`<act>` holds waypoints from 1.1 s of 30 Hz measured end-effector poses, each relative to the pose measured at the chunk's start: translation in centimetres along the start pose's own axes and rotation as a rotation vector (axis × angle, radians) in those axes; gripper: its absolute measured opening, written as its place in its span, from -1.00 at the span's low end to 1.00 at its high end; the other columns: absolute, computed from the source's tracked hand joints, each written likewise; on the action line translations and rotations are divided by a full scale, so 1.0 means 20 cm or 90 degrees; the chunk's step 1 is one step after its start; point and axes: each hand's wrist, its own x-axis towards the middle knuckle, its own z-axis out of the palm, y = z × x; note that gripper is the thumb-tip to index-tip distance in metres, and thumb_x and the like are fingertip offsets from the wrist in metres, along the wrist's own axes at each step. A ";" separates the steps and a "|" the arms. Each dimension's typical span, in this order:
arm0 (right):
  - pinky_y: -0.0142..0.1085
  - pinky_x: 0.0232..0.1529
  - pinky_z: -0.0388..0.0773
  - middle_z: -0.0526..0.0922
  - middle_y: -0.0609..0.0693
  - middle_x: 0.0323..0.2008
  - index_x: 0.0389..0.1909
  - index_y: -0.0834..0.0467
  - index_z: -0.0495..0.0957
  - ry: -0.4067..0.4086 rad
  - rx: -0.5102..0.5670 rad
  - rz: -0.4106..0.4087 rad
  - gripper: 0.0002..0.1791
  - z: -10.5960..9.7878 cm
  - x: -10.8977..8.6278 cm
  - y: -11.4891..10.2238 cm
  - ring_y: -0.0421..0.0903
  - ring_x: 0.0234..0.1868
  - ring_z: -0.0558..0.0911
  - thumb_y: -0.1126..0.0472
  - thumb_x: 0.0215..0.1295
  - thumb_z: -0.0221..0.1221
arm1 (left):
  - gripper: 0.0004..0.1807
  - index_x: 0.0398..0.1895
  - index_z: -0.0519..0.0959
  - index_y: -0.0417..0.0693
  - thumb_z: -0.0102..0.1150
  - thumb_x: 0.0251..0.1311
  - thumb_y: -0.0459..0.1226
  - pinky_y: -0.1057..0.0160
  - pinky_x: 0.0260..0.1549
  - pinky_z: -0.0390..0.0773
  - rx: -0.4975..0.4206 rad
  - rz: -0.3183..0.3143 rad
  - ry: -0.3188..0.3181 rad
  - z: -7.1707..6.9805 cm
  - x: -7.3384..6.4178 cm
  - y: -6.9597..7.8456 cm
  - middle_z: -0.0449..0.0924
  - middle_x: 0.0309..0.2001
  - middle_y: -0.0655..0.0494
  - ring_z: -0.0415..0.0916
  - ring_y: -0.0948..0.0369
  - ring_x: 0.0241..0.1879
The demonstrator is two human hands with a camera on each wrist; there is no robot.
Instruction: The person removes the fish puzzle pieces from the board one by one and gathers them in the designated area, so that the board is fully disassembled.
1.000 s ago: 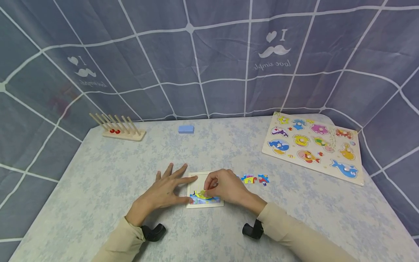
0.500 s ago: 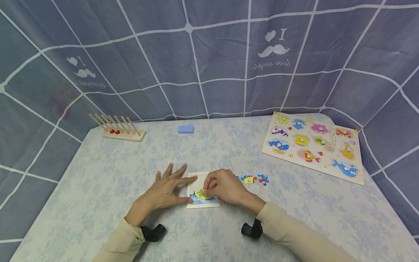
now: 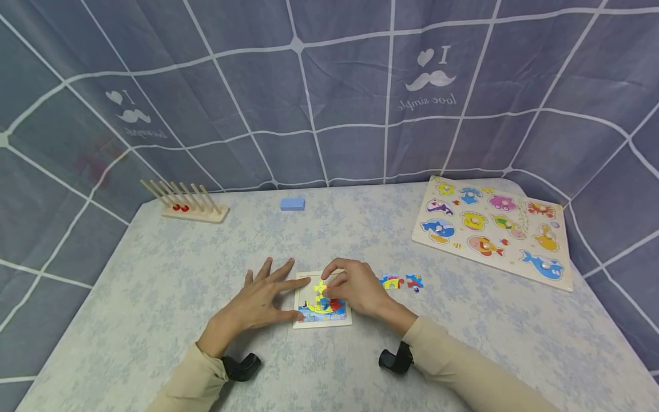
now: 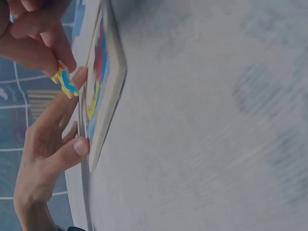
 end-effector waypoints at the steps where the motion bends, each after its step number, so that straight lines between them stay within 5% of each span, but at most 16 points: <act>1: -0.26 -0.37 0.52 0.75 -0.09 -0.46 -0.18 0.13 0.61 0.006 -0.001 -0.002 -0.80 0.00 0.00 0.00 -0.17 -0.47 0.69 0.31 0.18 0.35 | -0.27 0.31 0.48 0.46 0.36 -0.01 0.23 -0.57 0.17 -0.13 0.000 -0.001 -0.001 0.00 0.00 0.00 0.06 0.53 0.01 -0.23 -0.38 0.45; 3: -0.23 -0.23 0.54 0.76 -0.09 -0.46 -0.18 0.13 0.65 0.017 -0.005 -0.006 -0.80 -0.01 -0.01 0.02 -0.21 -0.35 0.72 0.29 0.16 0.37 | -0.27 0.32 0.47 0.46 0.36 -0.01 0.24 -0.56 0.18 -0.14 -0.003 -0.003 -0.003 0.00 0.00 0.00 0.05 0.53 0.01 -0.23 -0.37 0.45; 8: -0.32 -0.42 0.47 0.76 -0.04 -0.43 -0.21 0.12 0.73 0.055 0.015 0.042 -0.81 -0.04 -0.03 0.04 -0.16 -0.35 0.72 0.25 0.12 0.41 | -0.26 0.32 0.47 0.45 0.36 -0.01 0.24 -0.56 0.19 -0.15 -0.009 -0.004 -0.002 0.00 0.00 0.00 0.04 0.53 0.02 -0.25 -0.36 0.46; 13: -0.37 -0.37 0.46 0.77 0.00 -0.35 -0.19 0.15 0.75 0.098 0.042 0.100 -0.78 -0.09 -0.07 0.07 -0.18 -0.31 0.71 0.22 0.11 0.41 | -0.26 0.32 0.48 0.44 0.38 -0.02 0.22 -0.56 0.19 -0.17 -0.016 -0.004 0.001 0.00 -0.01 0.00 0.05 0.53 0.02 -0.25 -0.36 0.46; 20: -0.42 -0.71 0.04 0.76 0.05 -0.36 -0.12 0.23 0.73 0.111 0.080 0.148 -0.71 -0.18 -0.16 0.13 -0.22 -0.74 0.17 0.25 0.11 0.39 | -0.27 0.32 0.48 0.43 0.39 -0.02 0.20 -0.56 0.19 -0.17 -0.013 0.000 0.005 0.01 -0.01 0.00 0.05 0.53 0.02 -0.25 -0.36 0.46; 33: -0.41 -0.72 0.10 0.77 0.03 -0.33 -0.08 0.27 0.71 0.138 0.077 0.192 -0.59 -0.32 -0.33 0.25 -0.28 -0.75 0.16 0.13 0.07 0.45 | -0.26 0.33 0.47 0.43 0.38 -0.01 0.21 -0.55 0.19 -0.19 -0.015 -0.002 0.000 0.00 -0.01 0.00 0.03 0.53 0.02 -0.27 -0.35 0.47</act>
